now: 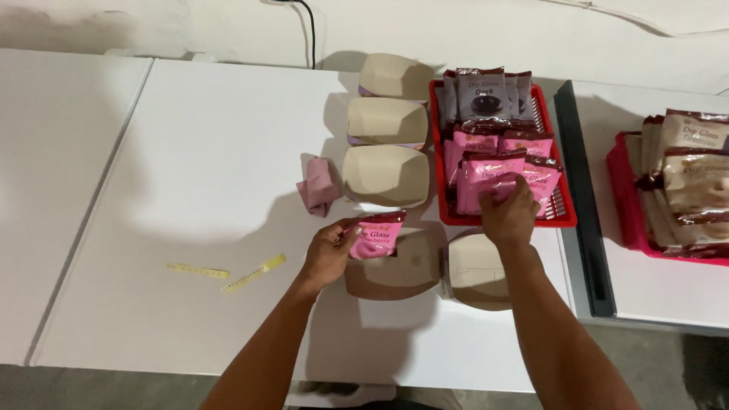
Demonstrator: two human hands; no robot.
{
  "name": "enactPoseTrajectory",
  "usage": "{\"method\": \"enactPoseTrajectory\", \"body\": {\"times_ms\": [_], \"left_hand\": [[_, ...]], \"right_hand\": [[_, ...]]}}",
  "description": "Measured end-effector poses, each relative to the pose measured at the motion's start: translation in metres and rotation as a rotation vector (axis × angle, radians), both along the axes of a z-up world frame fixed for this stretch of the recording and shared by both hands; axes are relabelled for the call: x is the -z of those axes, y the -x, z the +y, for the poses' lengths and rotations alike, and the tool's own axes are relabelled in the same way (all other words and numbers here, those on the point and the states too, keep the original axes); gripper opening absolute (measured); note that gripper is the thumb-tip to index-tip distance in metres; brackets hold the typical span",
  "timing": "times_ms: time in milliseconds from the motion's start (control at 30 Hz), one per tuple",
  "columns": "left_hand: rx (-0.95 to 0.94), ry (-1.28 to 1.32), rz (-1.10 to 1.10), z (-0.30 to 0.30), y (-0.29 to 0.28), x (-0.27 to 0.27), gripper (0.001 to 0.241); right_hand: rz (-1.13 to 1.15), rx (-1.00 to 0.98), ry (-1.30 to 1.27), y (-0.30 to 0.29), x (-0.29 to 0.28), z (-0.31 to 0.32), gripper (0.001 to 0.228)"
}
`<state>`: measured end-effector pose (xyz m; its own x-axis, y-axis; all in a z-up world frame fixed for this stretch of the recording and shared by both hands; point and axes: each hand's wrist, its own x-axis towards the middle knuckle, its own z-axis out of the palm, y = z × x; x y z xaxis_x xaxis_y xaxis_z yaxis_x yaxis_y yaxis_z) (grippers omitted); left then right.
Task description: Sorting various flavors of glaze packets and placing them into specific cardboard containers and plastic baskets.
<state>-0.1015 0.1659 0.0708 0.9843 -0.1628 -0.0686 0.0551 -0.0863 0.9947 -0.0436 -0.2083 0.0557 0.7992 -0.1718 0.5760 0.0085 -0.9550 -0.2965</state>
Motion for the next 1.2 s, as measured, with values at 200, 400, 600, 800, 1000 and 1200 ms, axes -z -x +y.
{"method": "enactPoseTrajectory", "body": {"times_ms": [200, 400, 600, 800, 1000, 1200], "left_hand": [[0.005, -0.036, 0.006, 0.0, 0.001, -0.002, 0.03], [0.043, 0.06, 0.054, -0.001, -0.002, 0.001, 0.033], [0.042, 0.083, 0.141, -0.001, -0.003, -0.009, 0.041], [0.053, 0.053, 0.056, 0.001, -0.003, 0.012, 0.035], [-0.004, -0.085, 0.131, 0.003, -0.001, -0.003, 0.03], [-0.037, -0.016, 0.065, 0.01, 0.004, 0.002, 0.03]], "right_hand": [[0.16, -0.005, -0.466, 0.01, -0.03, 0.004, 0.077], [0.148, -0.078, -0.642, 0.022, -0.043, 0.006, 0.021], [0.144, -0.129, -0.701, 0.053, -0.079, 0.037, 0.019], [0.151, -0.575, -1.158, 0.07, -0.043, 0.075, 0.028], [0.421, -0.774, -1.314, 0.089, -0.039, 0.147, 0.033], [0.534, -0.649, -1.321, 0.095, -0.008, 0.159, 0.03]]}}
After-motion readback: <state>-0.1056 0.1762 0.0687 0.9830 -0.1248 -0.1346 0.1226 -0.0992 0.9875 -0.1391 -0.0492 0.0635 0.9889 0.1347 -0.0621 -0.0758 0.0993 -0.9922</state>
